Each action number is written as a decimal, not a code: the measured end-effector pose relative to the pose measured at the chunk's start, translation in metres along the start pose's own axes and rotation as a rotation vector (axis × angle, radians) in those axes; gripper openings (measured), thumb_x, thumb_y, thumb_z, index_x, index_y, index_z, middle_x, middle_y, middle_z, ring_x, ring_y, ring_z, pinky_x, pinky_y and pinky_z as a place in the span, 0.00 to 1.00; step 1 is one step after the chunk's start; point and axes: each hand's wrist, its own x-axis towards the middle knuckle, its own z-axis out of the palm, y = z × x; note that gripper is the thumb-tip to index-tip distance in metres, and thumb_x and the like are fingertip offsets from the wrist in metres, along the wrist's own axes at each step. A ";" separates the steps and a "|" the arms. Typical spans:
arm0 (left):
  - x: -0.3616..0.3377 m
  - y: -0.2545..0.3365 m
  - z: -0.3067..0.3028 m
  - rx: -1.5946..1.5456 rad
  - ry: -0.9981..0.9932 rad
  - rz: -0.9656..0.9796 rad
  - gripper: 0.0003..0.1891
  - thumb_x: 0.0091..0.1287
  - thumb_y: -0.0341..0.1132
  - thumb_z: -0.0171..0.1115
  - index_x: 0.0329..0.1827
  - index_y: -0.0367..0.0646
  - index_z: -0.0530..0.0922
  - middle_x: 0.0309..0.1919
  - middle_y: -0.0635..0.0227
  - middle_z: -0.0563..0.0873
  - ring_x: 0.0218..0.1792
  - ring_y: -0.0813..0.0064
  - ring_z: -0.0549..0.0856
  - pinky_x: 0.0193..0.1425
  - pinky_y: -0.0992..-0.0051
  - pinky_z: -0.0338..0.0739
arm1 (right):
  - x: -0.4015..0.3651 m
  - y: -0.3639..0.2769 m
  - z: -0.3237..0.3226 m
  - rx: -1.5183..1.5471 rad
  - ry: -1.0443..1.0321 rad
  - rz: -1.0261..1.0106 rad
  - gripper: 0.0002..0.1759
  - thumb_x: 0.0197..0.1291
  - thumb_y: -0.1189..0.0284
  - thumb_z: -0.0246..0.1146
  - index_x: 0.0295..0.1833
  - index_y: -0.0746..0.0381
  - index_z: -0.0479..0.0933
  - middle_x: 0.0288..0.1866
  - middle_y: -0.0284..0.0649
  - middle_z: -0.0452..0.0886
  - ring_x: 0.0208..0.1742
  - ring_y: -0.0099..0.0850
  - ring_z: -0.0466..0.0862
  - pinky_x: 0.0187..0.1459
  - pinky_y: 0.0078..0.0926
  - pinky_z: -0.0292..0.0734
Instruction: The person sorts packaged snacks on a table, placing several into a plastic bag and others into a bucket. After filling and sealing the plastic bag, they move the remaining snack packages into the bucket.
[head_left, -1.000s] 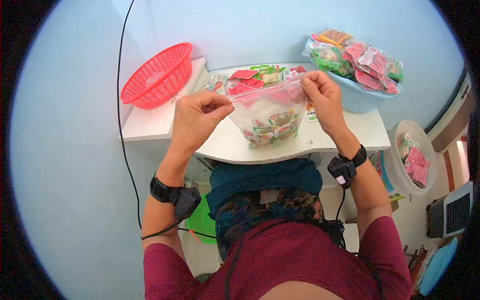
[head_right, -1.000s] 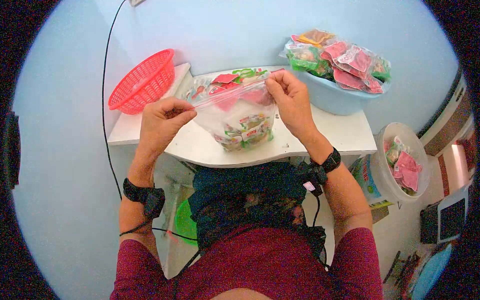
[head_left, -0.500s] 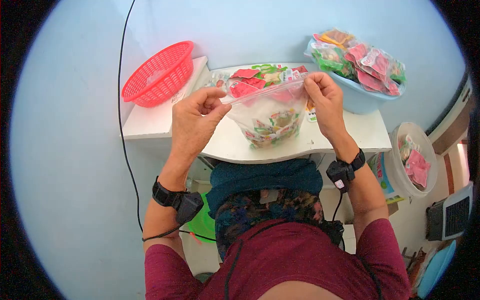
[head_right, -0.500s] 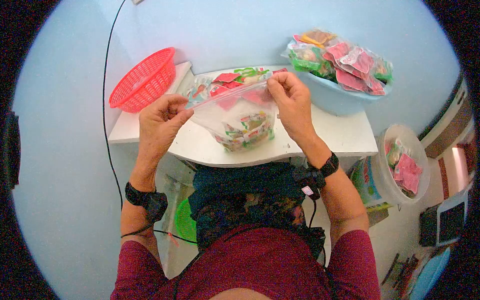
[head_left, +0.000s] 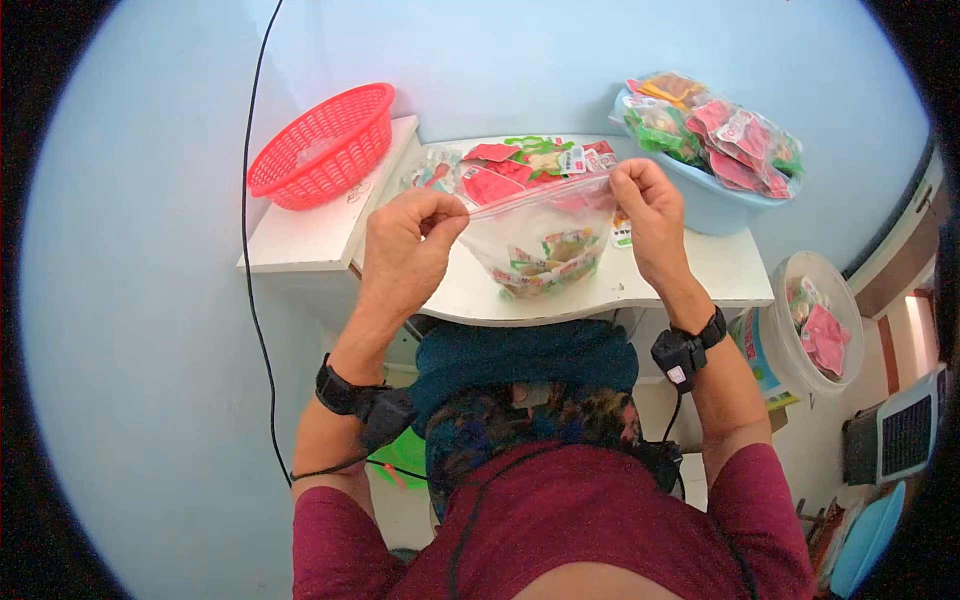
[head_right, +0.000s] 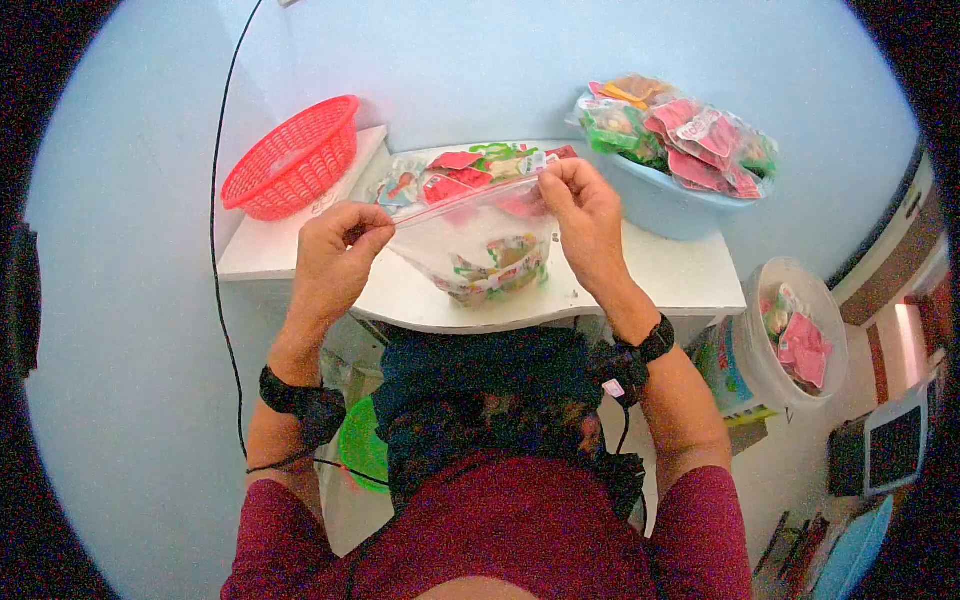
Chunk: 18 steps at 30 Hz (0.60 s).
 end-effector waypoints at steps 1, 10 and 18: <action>-0.002 0.000 0.001 -0.014 0.005 0.002 0.03 0.61 0.25 0.67 0.36 0.35 0.84 0.29 0.71 0.84 0.30 0.84 0.79 0.37 0.80 0.74 | -0.001 0.000 0.000 0.002 0.002 0.005 0.07 0.71 0.71 0.59 0.44 0.64 0.77 0.36 0.29 0.79 0.37 0.16 0.76 0.43 0.16 0.73; -0.012 0.002 0.003 -0.022 -0.010 0.056 0.03 0.62 0.26 0.66 0.37 0.35 0.83 0.28 0.72 0.84 0.30 0.85 0.78 0.36 0.81 0.74 | -0.014 -0.007 0.000 -0.029 0.030 0.001 0.08 0.72 0.69 0.58 0.43 0.63 0.76 0.34 0.27 0.77 0.36 0.15 0.74 0.41 0.16 0.71; -0.016 -0.005 0.004 0.035 -0.030 0.081 0.05 0.64 0.29 0.66 0.37 0.34 0.82 0.28 0.71 0.84 0.30 0.84 0.79 0.38 0.80 0.74 | -0.020 -0.015 0.008 -0.082 0.078 0.020 0.10 0.71 0.67 0.59 0.43 0.64 0.78 0.34 0.31 0.81 0.36 0.19 0.78 0.40 0.19 0.74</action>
